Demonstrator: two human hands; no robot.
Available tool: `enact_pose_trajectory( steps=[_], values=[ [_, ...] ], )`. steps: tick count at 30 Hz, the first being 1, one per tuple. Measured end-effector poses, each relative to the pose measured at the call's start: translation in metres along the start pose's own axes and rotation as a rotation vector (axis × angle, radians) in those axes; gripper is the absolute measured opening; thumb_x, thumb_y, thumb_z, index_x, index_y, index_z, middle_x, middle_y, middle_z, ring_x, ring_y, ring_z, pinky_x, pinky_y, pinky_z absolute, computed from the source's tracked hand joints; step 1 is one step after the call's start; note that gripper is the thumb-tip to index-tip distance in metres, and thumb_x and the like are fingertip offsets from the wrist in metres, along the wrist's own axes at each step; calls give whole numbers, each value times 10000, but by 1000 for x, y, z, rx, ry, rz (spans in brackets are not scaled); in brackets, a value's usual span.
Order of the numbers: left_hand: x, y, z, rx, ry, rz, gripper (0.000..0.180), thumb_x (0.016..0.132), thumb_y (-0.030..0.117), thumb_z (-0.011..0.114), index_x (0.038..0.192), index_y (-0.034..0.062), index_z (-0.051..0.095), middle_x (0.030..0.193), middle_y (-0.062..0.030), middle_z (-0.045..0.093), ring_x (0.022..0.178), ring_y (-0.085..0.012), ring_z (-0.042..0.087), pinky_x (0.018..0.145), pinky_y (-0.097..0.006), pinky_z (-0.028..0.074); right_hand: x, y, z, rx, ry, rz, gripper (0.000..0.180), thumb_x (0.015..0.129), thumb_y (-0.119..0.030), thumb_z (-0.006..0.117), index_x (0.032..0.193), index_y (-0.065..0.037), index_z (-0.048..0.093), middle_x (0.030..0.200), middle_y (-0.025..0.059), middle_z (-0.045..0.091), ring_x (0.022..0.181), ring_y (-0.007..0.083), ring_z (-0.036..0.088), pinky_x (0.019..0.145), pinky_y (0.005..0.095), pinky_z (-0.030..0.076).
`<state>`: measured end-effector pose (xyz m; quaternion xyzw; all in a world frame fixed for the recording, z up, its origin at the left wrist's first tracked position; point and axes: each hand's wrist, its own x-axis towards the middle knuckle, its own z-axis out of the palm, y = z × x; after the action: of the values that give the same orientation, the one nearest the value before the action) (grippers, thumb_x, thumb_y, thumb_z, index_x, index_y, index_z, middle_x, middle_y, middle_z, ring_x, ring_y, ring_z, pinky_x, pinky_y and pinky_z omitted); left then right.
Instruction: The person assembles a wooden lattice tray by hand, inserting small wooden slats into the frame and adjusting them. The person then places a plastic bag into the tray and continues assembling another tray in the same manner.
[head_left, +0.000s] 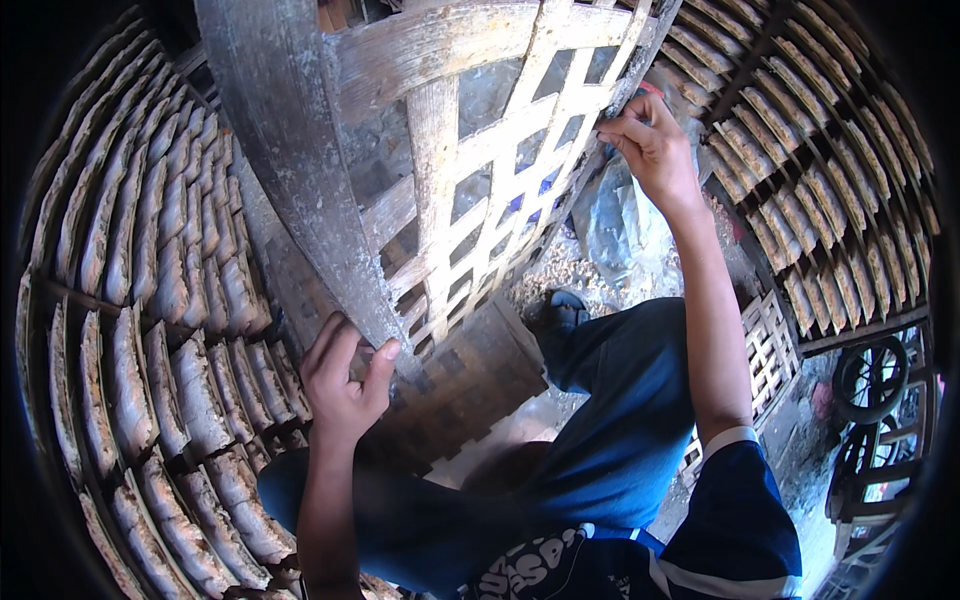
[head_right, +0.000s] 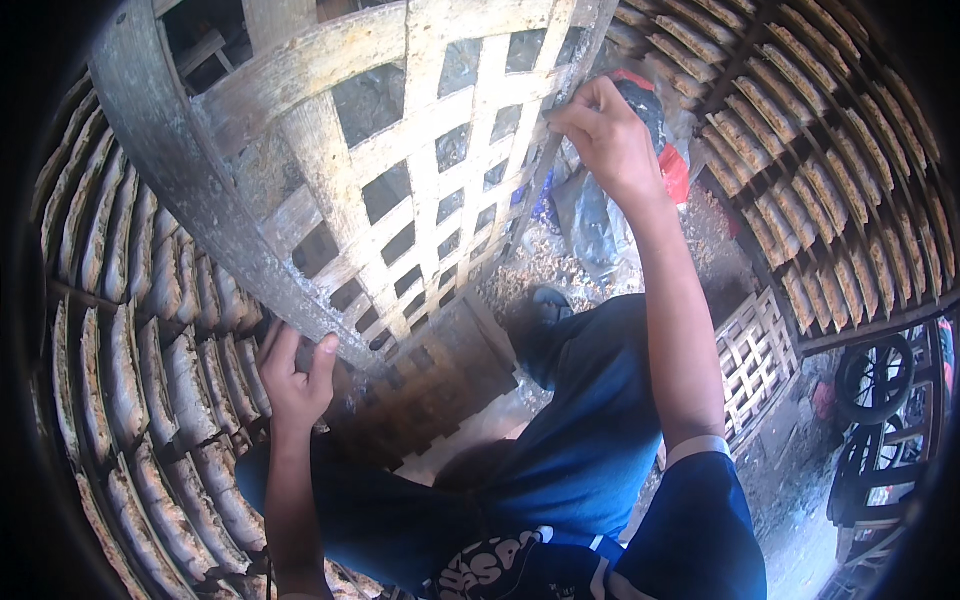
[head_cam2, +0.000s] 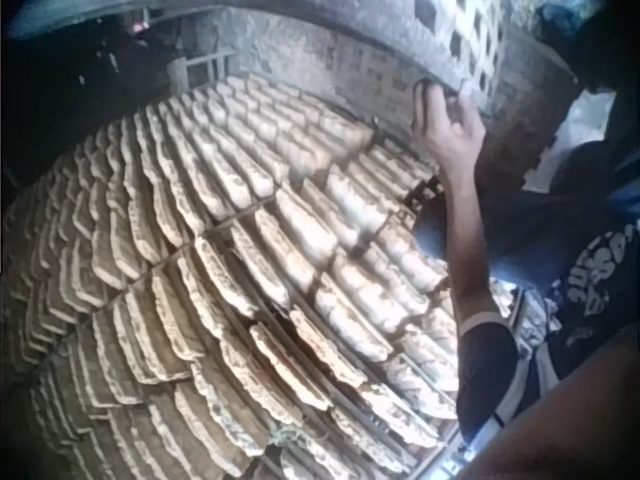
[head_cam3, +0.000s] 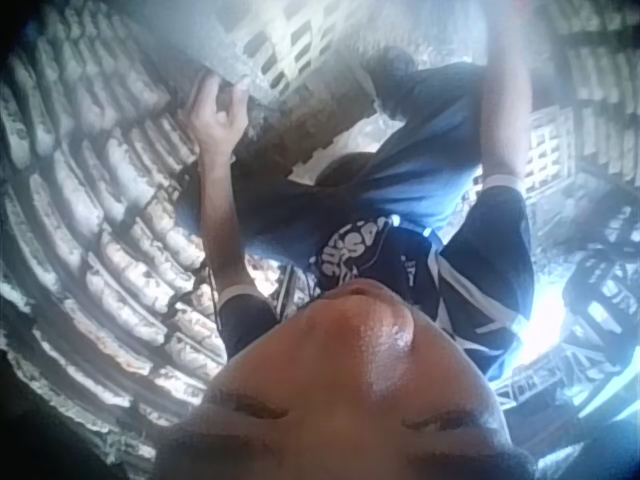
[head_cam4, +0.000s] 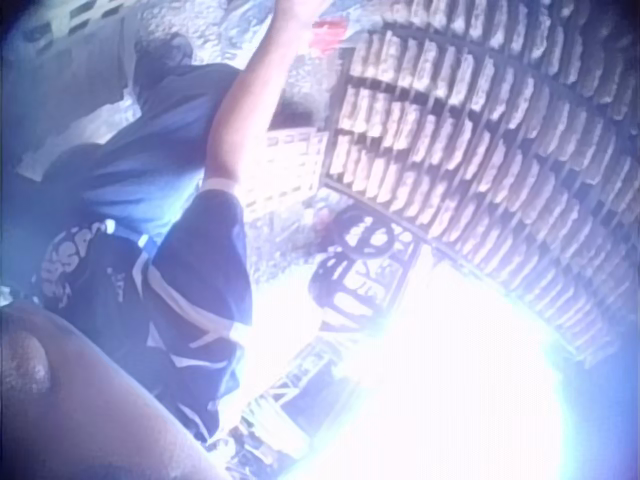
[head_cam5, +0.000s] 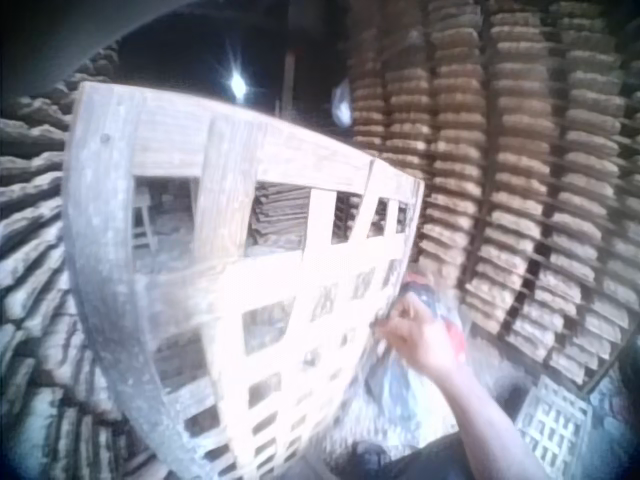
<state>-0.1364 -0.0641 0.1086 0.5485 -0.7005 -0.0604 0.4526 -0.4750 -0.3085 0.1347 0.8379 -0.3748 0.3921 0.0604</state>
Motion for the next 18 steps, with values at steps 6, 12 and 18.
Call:
enact_pose_trajectory(
  steps=[6, 12, 18],
  values=[
    [-5, -9, 2, 21, 47, 2, 221, 883, 110, 713, 1037, -43, 675, 971, -186, 672, 795, -325, 685, 676, -379, 545, -11, 3, 4, 89, 121, 114, 135, 924, -169, 737, 1006, -63, 729, 977, 67, 625, 849, 211, 663, 746, 311, 541],
    [-13, -14, -8, 4, -2, -131, 242, 896, 112, 703, 1071, -51, 670, 1005, -198, 675, 842, -345, 686, 718, -391, 545, -21, 33, -1, 225, 146, 765, 221, 908, -154, 738, 1111, -74, 705, 1241, 149, 609, 1110, 260, 657, 899, 376, 534],
    [-6, -8, -1, -20, 30, -104, 222, 901, 112, 698, 1052, -48, 666, 958, -171, 663, 784, -309, 671, 686, -379, 529, -48, 70, 10, -172, 207, 463, 403, 813, -142, 760, 1204, -100, 671, 1292, 194, 552, 1187, 381, 573, 1030, 446, 480]
  ],
)
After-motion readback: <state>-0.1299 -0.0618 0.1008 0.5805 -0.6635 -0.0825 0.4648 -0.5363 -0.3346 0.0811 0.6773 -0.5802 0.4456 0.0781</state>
